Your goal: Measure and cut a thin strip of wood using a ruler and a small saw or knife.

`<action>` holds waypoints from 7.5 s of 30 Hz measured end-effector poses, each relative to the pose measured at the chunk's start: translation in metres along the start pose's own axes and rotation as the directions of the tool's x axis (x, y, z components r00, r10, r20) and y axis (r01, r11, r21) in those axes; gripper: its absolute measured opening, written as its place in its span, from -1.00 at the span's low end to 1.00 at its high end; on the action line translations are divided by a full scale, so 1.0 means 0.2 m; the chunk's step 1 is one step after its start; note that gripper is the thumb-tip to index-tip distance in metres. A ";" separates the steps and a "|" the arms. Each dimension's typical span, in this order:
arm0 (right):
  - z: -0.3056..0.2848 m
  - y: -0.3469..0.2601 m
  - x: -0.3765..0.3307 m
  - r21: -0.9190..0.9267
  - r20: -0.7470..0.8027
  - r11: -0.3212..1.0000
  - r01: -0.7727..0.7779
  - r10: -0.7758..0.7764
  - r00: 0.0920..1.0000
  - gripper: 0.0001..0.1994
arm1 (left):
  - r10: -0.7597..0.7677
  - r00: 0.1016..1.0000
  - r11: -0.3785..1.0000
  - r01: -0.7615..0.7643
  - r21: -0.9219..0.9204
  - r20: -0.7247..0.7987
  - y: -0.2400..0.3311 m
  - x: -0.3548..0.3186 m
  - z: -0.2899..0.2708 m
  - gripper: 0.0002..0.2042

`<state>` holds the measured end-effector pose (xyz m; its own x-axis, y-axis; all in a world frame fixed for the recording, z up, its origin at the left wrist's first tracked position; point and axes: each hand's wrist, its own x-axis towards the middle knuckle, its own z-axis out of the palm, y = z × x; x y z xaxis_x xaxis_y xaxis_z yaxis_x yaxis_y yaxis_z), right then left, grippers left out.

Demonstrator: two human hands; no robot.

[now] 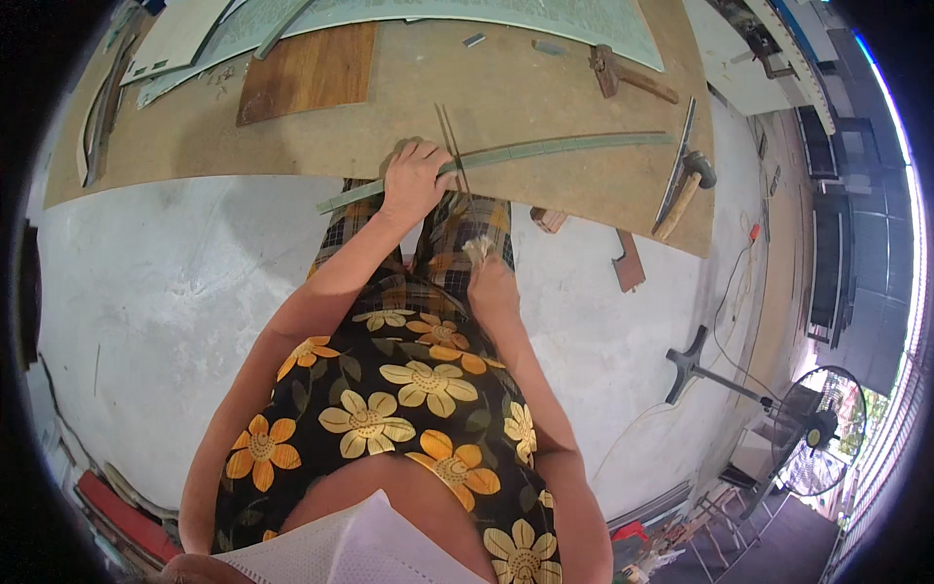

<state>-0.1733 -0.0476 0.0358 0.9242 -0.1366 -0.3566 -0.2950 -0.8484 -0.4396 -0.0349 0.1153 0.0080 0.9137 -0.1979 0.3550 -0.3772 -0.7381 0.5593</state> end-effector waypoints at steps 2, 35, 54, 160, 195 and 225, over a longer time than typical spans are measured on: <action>-0.10 -0.13 0.06 0.045 -0.046 0.985 0.167 -0.165 0.985 -0.72 | 0.014 0.999 1.000 -0.013 0.027 -0.051 -0.01 0.00 0.00 -0.76; 0.09 0.05 0.11 0.050 -0.138 0.961 0.273 -0.264 0.955 -0.67 | 0.026 1.000 1.000 -0.026 -0.017 -0.002 0.00 0.01 -0.01 -0.76; 0.02 0.00 0.00 0.082 -0.214 0.966 0.246 -0.224 0.951 -0.63 | 0.007 1.000 1.000 -0.007 -0.005 0.014 0.00 0.02 -0.02 -0.75; -0.02 -0.25 0.35 -0.006 -0.128 0.993 0.116 -0.116 0.985 -0.72 | 0.062 0.998 0.998 -0.061 0.027 -0.027 -0.01 0.02 0.02 -0.76; 0.03 -0.15 0.16 0.024 -0.049 1.000 -0.020 0.021 0.999 -0.71 | 0.035 0.999 0.999 -0.035 0.031 -0.015 -0.02 0.01 0.01 -0.74; 0.05 -0.14 0.18 0.037 -0.060 0.999 0.015 -0.013 0.998 -0.75 | 0.064 0.998 0.997 -0.063 0.052 -0.008 0.00 0.01 0.01 -0.75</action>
<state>-0.1344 -0.0237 0.0266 0.9408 -0.1563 -0.3008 -0.2899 -0.8308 -0.4751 -0.0325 0.1148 0.0072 0.8865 -0.2398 0.3957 -0.4260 -0.7566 0.4960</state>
